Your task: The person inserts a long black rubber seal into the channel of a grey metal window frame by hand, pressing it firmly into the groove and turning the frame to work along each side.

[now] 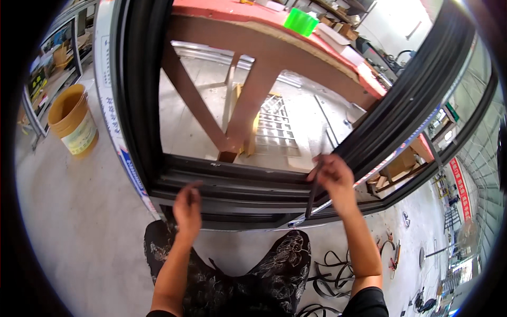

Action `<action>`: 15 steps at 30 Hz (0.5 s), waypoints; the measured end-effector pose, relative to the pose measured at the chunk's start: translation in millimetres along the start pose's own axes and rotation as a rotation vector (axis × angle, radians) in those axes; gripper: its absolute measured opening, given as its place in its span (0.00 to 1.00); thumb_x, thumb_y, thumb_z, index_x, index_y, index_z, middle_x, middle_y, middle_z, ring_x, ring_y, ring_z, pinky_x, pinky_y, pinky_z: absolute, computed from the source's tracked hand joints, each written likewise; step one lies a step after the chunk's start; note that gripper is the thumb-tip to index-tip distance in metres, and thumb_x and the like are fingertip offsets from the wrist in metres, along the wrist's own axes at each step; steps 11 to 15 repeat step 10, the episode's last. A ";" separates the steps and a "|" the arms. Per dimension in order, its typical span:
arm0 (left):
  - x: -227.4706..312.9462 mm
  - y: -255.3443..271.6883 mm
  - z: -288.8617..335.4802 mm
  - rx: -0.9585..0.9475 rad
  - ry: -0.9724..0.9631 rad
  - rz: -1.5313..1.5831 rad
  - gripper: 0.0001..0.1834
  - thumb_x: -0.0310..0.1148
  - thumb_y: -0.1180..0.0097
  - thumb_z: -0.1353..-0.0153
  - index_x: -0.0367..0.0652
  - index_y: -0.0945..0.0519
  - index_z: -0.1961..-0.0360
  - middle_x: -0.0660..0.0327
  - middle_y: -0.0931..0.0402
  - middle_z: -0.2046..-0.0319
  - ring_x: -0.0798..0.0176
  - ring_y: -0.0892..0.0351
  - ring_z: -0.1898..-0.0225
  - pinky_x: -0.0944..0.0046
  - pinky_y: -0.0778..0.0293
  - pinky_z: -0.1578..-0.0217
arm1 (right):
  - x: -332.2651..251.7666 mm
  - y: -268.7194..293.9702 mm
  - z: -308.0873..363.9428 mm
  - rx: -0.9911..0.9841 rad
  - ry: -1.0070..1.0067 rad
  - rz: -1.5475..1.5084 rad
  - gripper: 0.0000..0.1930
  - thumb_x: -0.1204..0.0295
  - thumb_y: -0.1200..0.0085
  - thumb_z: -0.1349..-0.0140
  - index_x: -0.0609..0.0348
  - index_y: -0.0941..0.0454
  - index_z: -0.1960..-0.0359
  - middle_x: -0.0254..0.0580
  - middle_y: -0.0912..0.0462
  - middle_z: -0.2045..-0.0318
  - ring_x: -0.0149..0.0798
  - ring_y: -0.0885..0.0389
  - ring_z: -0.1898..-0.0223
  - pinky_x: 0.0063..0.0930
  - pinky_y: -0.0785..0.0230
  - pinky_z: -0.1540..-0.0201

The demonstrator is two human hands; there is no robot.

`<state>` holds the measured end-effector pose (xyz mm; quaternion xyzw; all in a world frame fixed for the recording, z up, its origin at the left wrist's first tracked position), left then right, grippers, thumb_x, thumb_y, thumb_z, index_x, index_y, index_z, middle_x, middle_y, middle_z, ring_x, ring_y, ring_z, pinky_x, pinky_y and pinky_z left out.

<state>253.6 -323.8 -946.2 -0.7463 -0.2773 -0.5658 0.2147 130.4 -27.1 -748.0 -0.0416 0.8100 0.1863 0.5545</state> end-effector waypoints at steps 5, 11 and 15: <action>29.1 -46.5 38.3 -0.503 0.308 0.543 0.16 0.34 0.57 0.26 0.35 0.22 0.51 0.71 0.38 0.80 0.76 0.41 0.78 0.73 0.41 0.77 | 57.4 -91.5 33.1 -0.434 -0.238 -0.050 0.17 0.86 0.48 0.40 0.61 0.26 0.48 0.36 0.20 0.60 0.27 0.21 0.57 0.21 0.30 0.52; -10.7 -43.1 38.6 -0.168 0.434 0.567 0.20 0.45 0.56 0.26 0.43 0.25 0.45 0.69 0.36 0.81 0.76 0.44 0.83 0.73 0.46 0.81 | 102.3 -138.8 38.7 -0.665 -0.567 -0.431 0.27 0.80 0.49 0.38 0.54 0.31 0.36 0.41 0.20 0.51 0.31 0.23 0.49 0.21 0.39 0.40; -10.7 -43.1 38.6 -0.168 0.434 0.567 0.20 0.45 0.56 0.26 0.43 0.25 0.45 0.69 0.36 0.81 0.76 0.44 0.83 0.73 0.46 0.81 | 102.3 -138.8 38.7 -0.665 -0.567 -0.431 0.27 0.80 0.49 0.38 0.54 0.31 0.36 0.41 0.20 0.51 0.31 0.23 0.49 0.21 0.39 0.40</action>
Point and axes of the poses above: each hand's wrist, its own z-axis away from the middle knuckle, its own y-axis out of the back of the hand, x = y × z, the point moved 4 cm from there along -z, towards the middle knuckle
